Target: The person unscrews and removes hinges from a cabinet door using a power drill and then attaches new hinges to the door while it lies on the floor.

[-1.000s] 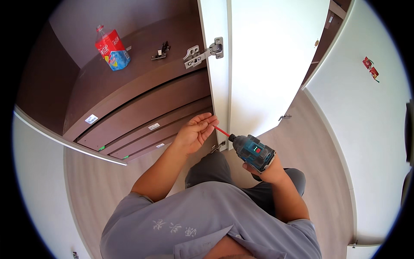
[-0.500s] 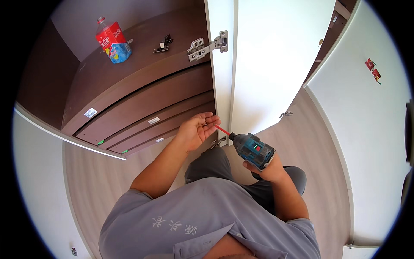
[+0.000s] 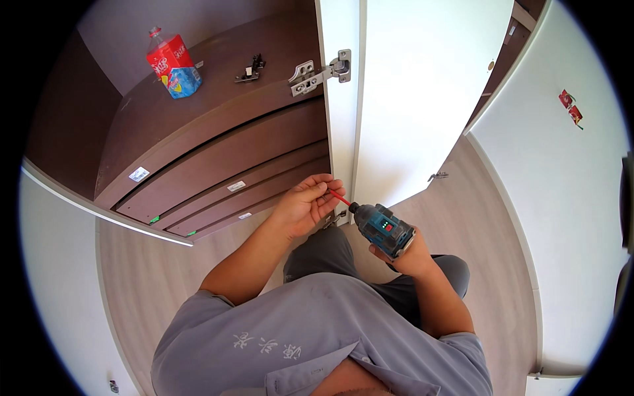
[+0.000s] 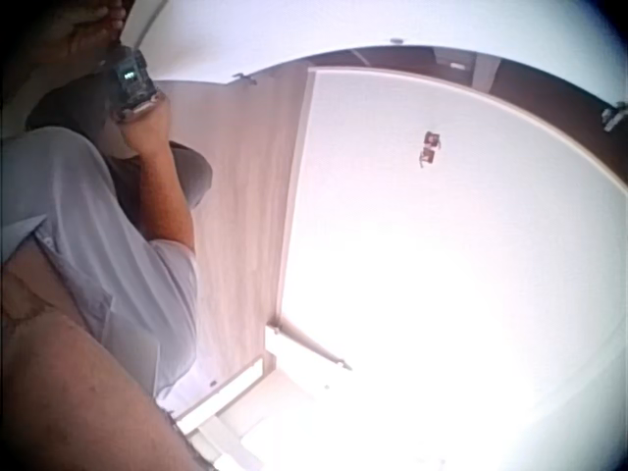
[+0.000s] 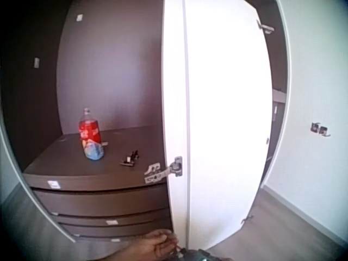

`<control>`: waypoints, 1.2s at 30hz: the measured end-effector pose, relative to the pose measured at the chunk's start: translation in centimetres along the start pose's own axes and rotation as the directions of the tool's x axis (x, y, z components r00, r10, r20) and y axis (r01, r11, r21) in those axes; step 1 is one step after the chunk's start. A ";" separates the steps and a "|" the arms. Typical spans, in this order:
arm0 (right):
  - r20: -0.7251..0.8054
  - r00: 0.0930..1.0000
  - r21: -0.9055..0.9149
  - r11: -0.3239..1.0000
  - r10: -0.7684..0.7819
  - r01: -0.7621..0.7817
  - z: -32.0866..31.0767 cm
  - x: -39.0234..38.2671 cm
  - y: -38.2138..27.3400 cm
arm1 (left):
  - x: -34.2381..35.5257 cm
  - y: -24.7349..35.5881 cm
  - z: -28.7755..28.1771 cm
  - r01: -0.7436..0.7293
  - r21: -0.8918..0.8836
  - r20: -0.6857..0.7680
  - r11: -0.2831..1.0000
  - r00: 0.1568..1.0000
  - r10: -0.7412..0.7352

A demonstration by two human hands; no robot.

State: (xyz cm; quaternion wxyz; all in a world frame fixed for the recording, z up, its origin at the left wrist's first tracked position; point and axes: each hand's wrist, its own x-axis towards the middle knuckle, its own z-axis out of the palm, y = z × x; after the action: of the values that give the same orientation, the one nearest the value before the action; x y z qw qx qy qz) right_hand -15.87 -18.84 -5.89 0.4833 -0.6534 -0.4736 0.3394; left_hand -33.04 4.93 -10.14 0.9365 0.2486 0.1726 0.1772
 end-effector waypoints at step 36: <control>-0.377 0.890 -0.151 0.965 -0.257 0.215 -3.9 10.9 -11.3 | 3.0 0.8 3.4 -0.047 0.401 -0.230 0.915 0.962 0.150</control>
State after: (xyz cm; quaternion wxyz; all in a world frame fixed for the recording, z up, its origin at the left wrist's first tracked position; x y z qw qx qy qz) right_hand -12.17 -8.79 6.25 0.5713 -0.6702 -0.4598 0.1145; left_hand -29.16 5.44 -7.69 0.8276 0.4141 0.3108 0.2168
